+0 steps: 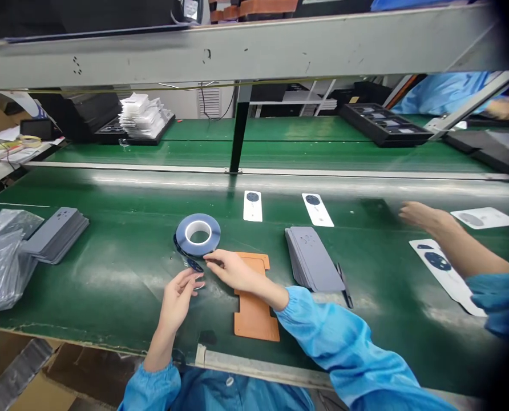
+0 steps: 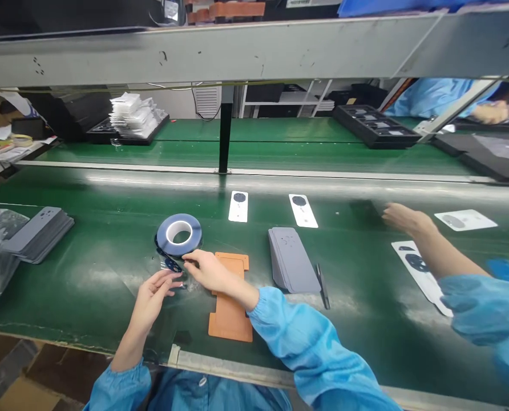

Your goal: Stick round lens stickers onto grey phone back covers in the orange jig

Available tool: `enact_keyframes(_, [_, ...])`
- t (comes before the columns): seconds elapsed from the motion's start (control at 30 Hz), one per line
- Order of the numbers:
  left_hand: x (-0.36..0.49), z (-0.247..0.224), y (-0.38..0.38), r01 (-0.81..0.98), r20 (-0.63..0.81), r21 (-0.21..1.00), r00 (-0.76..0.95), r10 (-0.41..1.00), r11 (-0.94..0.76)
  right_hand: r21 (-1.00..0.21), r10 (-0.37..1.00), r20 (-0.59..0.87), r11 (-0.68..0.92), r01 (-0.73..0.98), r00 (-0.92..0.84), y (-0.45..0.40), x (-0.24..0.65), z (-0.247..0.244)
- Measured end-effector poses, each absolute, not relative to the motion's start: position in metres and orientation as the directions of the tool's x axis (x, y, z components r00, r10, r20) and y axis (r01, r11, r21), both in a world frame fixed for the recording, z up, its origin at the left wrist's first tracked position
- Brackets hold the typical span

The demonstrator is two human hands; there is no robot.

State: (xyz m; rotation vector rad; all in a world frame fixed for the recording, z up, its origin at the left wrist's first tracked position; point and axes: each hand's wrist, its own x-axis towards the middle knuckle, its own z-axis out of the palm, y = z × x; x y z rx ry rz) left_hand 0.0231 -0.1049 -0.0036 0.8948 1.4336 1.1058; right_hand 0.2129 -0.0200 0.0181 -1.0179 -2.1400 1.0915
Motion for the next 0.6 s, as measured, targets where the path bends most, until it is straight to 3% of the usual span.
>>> enact_keyframes(0.2, [0.014, -0.008, -0.114, -0.03, -0.33, 0.944, -0.077, 0.941, 0.329, -0.865, 0.745, 0.093, 0.389, 0.317, -0.66, -0.026, 0.192, 0.018])
enact_keyframes(0.6, [0.021, 0.006, -0.109, 0.007, -0.317, 0.948, 0.055, 0.947, 0.317, -0.968, 0.815, -0.016, 0.133, 0.214, -0.579, -0.031, 0.2, 0.0])
